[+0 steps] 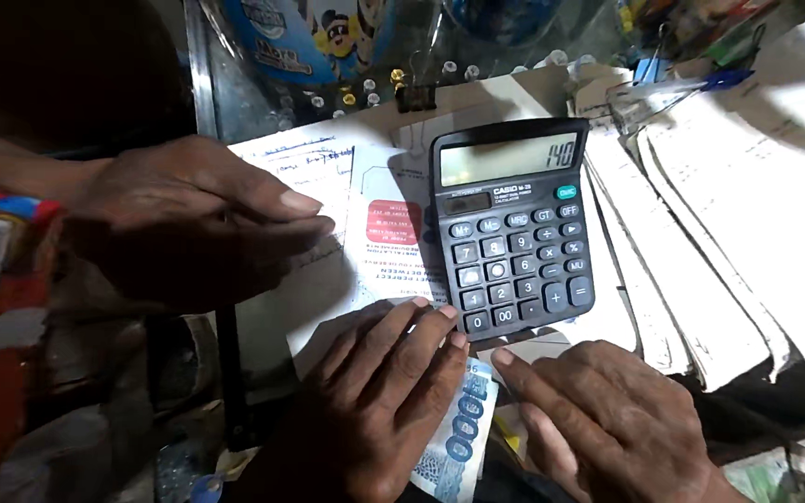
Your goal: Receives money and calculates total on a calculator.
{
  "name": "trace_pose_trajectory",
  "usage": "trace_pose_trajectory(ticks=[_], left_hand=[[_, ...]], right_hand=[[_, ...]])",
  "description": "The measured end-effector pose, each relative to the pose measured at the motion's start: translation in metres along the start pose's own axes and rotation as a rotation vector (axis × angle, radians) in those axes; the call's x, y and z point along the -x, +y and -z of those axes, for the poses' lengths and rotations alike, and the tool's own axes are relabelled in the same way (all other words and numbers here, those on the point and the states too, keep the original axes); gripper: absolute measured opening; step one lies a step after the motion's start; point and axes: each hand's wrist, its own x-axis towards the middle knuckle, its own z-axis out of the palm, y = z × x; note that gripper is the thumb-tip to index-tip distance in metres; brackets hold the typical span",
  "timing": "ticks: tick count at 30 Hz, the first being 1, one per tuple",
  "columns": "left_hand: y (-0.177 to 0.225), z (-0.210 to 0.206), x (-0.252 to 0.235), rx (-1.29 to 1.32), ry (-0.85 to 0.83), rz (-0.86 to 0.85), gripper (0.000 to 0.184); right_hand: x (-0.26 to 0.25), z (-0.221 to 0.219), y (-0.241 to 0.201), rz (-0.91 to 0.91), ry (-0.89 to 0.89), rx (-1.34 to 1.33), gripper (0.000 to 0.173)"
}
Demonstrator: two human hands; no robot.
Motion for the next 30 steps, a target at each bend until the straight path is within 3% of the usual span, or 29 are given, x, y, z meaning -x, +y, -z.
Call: trace_pose_trajectory(ticks=[6, 12, 17, 21, 30], left_hand=[[0.0, 0.001, 0.001, -0.047, -0.024, 0.001, 0.033], [0.0, 0.001, 0.001, -0.053, -0.035, 0.002, 0.036], [-0.001, 0.001, 0.001, -0.055, -0.036, -0.002, 0.035], [0.0, 0.002, 0.001, -0.052, -0.046, -0.006, 0.035], [0.0, 0.004, 0.0, -0.039, -0.039, 0.001, 0.033]], right_hand=[[0.001, 0.009, 0.012, -0.108, 0.067, 0.087, 0.033], [-0.005, -0.001, 0.016, -0.078, 0.036, 0.162, 0.032], [-0.007, 0.014, 0.023, -0.107, 0.047, 0.045, 0.034], [-0.021, 0.022, 0.035, -0.113, 0.081, 0.129, 0.034], [-0.037, 0.009, 0.046, -0.101, 0.038, 0.151, 0.033]])
